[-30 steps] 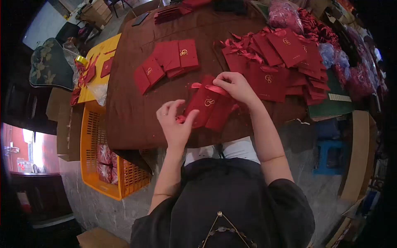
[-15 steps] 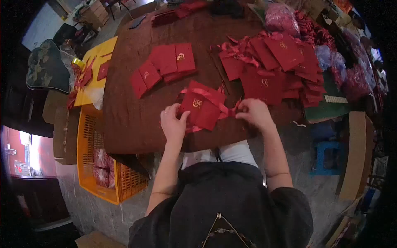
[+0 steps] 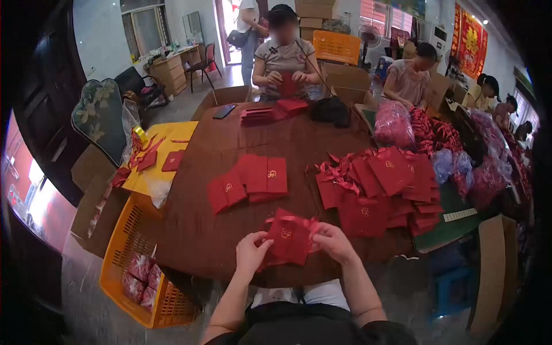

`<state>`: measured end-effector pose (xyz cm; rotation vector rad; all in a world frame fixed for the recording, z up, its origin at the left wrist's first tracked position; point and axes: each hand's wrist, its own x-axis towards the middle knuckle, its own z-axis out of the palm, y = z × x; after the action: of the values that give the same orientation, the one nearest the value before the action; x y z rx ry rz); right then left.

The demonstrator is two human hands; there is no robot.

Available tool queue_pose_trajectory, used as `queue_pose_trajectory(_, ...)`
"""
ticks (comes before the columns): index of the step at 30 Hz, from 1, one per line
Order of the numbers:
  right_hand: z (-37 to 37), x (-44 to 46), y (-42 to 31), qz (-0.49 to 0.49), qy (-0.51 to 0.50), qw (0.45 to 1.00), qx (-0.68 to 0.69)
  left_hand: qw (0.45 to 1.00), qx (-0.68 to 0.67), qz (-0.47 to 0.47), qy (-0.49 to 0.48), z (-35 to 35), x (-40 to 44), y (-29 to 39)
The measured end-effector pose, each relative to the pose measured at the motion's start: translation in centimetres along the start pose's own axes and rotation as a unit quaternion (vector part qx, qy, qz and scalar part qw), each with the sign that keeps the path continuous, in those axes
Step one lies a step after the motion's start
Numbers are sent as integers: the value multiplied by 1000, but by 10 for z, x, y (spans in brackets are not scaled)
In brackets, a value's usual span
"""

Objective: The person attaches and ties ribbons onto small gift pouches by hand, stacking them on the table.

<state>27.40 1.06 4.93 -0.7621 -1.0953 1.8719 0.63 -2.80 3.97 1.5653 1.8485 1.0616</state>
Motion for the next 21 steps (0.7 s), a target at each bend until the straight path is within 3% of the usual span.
queue_pose_trajectory(6,23,19,18,76,-12,993,88,997,-63,-33,-38,-5,0,4)
queue_pose_trajectory(8,28,21,24,43,14,995,91,993,-95,-60,-47,-1,0,-6)
queue_pose_trajectory(9,34,21,21,31,25,996,75,997,-67,18,-19,6,1,-18)
queue_pose_trajectory(10,34,18,19,20,6,998,52,995,-85,-38,-39,3,-2,-9)
queue_pose_trajectory(11,34,19,22,9,21,998,65,995,-93,-10,-39,2,-3,-9)
queue_pose_trajectory(14,36,11,23,-23,29,999,-18,991,-114,-45,-52,5,-4,-10)
queue_pose_trajectory(15,39,12,22,-40,37,997,-56,996,-75,-7,-45,-4,-7,5)
queue_pose_trajectory(20,49,19,40,-80,57,990,-105,987,-123,-58,-82,-4,-9,6)
queue_pose_trajectory(21,52,21,43,-137,69,972,-176,984,-141,-69,-85,-4,-10,5)
